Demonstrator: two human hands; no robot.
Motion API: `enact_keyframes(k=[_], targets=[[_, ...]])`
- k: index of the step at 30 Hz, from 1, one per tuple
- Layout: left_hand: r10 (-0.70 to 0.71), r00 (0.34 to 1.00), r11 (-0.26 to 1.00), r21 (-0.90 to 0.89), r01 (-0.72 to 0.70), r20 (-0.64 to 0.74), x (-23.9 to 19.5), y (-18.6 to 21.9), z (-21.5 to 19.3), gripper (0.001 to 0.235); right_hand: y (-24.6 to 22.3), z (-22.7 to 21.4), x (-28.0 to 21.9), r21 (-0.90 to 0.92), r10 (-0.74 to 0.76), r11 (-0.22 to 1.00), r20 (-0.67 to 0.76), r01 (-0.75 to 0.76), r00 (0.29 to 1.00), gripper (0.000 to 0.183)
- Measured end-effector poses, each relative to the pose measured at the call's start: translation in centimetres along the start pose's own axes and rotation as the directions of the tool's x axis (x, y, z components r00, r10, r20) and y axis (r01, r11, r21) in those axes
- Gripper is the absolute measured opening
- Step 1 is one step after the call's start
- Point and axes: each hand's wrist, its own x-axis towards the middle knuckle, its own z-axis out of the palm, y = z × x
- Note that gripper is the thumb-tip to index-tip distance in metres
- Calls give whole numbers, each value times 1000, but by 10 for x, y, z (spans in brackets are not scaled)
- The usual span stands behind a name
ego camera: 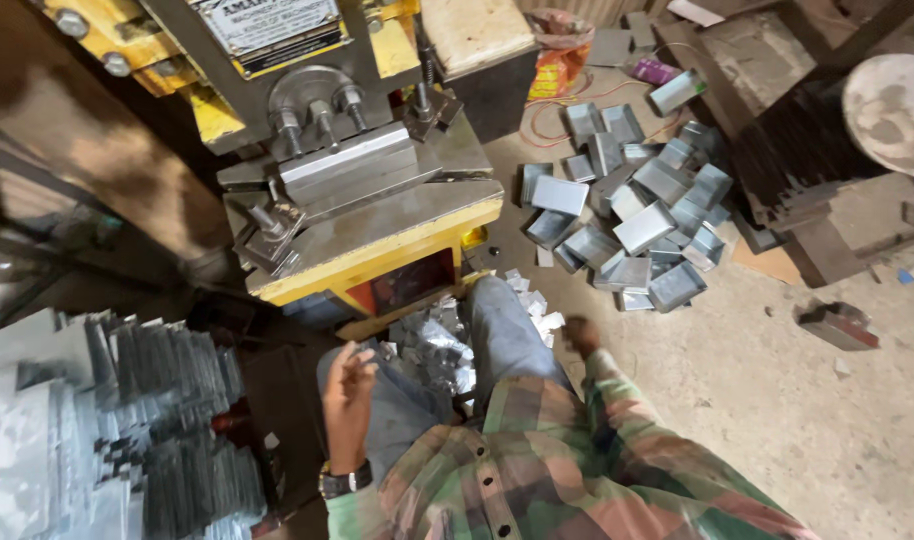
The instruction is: The person bends metal sheets by inserting them into a manual press brake machine and pulling a lever to form a tray shape, then places the finished pieces on a stack.
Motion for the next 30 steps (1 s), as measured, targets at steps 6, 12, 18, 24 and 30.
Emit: enact_keyframes(k=[6,12,18,24,30], targets=[[170,944,944,322,-73,-282,14,39,-59,42,4,20,-18,-208,306,931,-3,-300,952,26],[403,775,727,685,53,-487,-2,67,-126,23,-28,20,-5,-90,298,948,-93,-306,950,35],[707,582,256,912,320,-402,-19,77,-250,20,-28,41,-5,-84,283,955,-16,-284,959,39],[577,725,-57,867,494,-375,14,96,-361,96,-42,56,-21,-241,236,946,48,-218,971,40],[183,721,-123,712,692,-669,25,110,-380,126,-53,51,-29,-119,315,942,-20,-315,949,38]])
